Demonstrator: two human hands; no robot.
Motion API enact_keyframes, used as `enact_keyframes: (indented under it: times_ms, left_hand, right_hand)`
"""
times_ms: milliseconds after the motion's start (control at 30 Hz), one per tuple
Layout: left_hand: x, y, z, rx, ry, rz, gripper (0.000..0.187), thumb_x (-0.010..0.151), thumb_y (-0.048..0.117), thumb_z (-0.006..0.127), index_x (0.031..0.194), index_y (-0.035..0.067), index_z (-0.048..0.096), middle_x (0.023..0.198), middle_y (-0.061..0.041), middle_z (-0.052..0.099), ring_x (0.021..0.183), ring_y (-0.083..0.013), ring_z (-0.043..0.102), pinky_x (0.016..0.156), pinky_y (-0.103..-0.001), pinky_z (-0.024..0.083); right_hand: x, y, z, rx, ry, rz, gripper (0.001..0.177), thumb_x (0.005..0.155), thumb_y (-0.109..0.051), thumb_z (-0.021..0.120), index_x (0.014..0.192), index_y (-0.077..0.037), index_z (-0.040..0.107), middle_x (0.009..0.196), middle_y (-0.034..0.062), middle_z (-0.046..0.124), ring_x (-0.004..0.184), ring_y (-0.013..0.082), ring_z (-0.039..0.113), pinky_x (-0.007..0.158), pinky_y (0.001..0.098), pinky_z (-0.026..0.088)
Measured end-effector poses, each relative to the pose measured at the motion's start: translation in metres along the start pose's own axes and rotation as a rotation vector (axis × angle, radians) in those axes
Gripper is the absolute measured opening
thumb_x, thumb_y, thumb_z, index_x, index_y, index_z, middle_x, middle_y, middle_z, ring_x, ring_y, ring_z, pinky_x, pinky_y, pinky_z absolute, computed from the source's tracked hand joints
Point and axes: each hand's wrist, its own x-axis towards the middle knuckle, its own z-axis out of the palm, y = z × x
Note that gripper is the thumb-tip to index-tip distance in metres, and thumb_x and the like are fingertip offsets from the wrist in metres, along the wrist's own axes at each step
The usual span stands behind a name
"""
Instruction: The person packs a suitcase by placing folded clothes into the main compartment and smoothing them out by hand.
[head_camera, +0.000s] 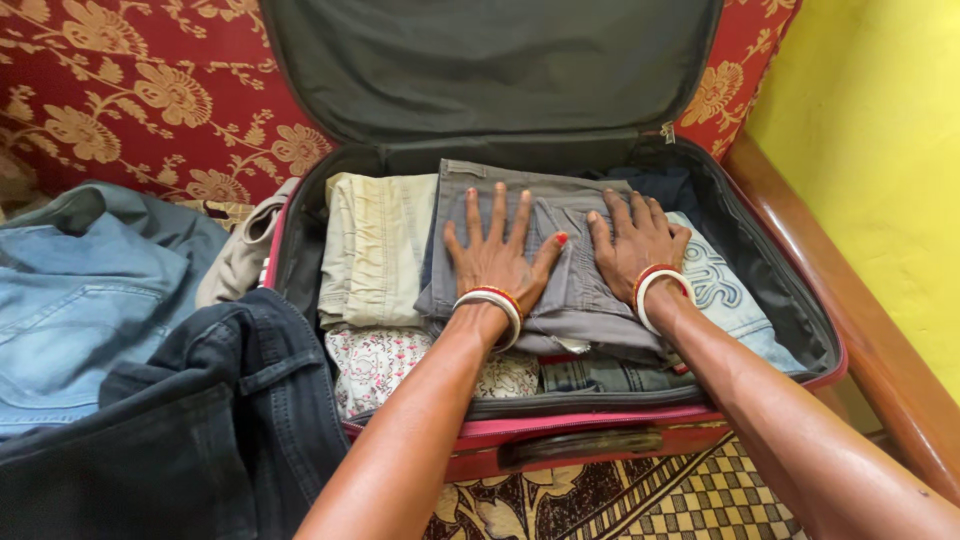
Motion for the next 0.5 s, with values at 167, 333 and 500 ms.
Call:
enact_keyframes:
  times_ms: [167, 333, 500]
  left_hand:
    - [-0.004, -0.021, 0.004, 0.027, -0.018, -0.152, 0.072, 0.099, 0.059, 0.034, 0.16, 0.021, 0.025, 0.17, -0.009, 0.012, 0.154, -0.0395, 0.007, 0.108, -0.072, 0.017]
    - [-0.005, -0.033, 0.011, 0.014, 0.075, -0.292, 0.065, 0.1, 0.052, 0.041, 0.159, 0.026, 0.032, 0.163, -0.026, 0.02, 0.147, -0.0486, 0.023, 0.11, -0.06, 0.028]
    - [-0.006, -0.038, 0.013, 0.044, 0.119, -0.273, 0.064, 0.101, 0.049, 0.043, 0.159, 0.025, 0.034, 0.161, -0.026, 0.025, 0.145, -0.0483, 0.027, 0.108, -0.061, 0.03]
  right_hand:
    - [-0.003, -0.002, -0.002, 0.035, 0.022, 0.015, 0.057, 0.102, -0.052, 0.041, 0.147, -0.02, 0.054, 0.154, 0.017, 0.048, 0.144, 0.0339, 0.039, 0.109, 0.0571, 0.027]
    - [0.001, -0.003, -0.006, 0.069, 0.003, 0.052, 0.055, 0.102, -0.052, 0.043, 0.146, -0.021, 0.055, 0.154, 0.0156, 0.048, 0.145, 0.0332, 0.039, 0.11, 0.0562, 0.027]
    - [-0.005, -0.017, -0.022, -0.103, 0.253, -0.213, 0.054, 0.108, -0.045, 0.041, 0.149, -0.013, 0.055, 0.157, 0.0206, 0.047, 0.147, 0.0383, 0.038, 0.107, 0.0543, 0.028]
